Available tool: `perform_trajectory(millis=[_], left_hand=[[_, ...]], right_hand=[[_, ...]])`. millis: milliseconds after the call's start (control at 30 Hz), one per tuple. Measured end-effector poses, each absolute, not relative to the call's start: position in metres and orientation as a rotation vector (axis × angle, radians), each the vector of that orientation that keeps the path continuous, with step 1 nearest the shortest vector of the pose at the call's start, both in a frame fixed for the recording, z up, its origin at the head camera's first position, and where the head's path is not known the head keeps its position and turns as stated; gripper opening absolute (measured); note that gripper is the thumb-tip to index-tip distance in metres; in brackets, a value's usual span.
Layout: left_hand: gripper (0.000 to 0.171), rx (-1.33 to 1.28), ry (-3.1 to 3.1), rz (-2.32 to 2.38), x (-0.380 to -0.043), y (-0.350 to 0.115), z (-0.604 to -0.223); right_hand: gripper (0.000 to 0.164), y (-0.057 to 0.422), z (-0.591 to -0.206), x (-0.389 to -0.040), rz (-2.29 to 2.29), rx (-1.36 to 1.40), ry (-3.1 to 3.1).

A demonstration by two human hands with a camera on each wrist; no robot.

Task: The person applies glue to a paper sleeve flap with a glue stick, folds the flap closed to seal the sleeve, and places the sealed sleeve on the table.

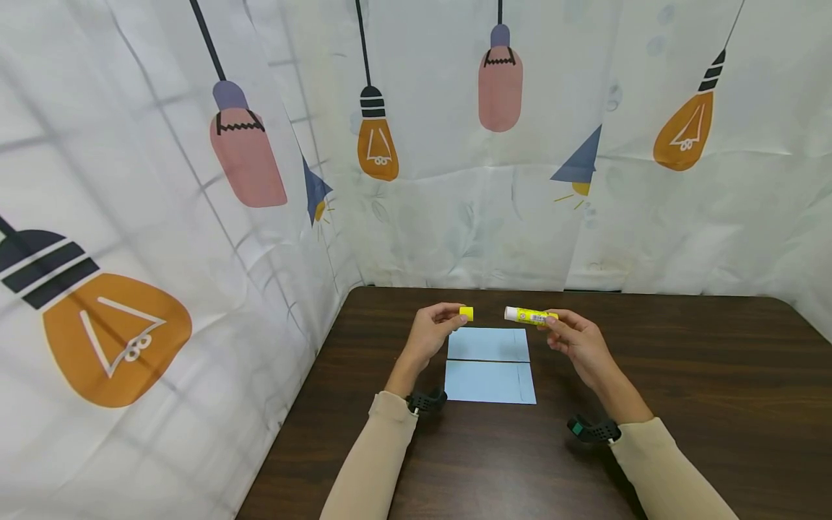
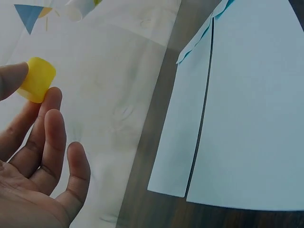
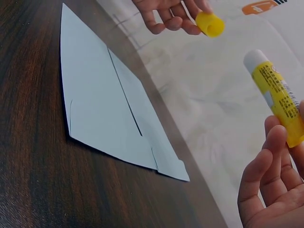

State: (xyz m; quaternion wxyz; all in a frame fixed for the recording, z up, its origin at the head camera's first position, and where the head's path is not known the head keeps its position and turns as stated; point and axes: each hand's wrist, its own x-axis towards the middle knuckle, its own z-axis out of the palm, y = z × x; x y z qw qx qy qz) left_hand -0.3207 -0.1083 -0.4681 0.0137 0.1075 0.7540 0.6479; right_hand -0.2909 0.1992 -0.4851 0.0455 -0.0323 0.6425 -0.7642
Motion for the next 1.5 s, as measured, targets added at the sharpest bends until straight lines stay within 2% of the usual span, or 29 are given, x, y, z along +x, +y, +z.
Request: perform_trajectory(millis=[1233,1500], left_hand=[[0.028,0.434,2.334,1.994,-0.313,-0.079,-0.476],[0.027,0.391,2.288,1.987,-0.310,-0.076,-0.473]], right_hand=[[0.024,0.193,-0.484,-0.290,-2.210,-0.156,2.055],[0.026,0.192,-0.484,-0.289,-2.174,-0.182,2.090]])
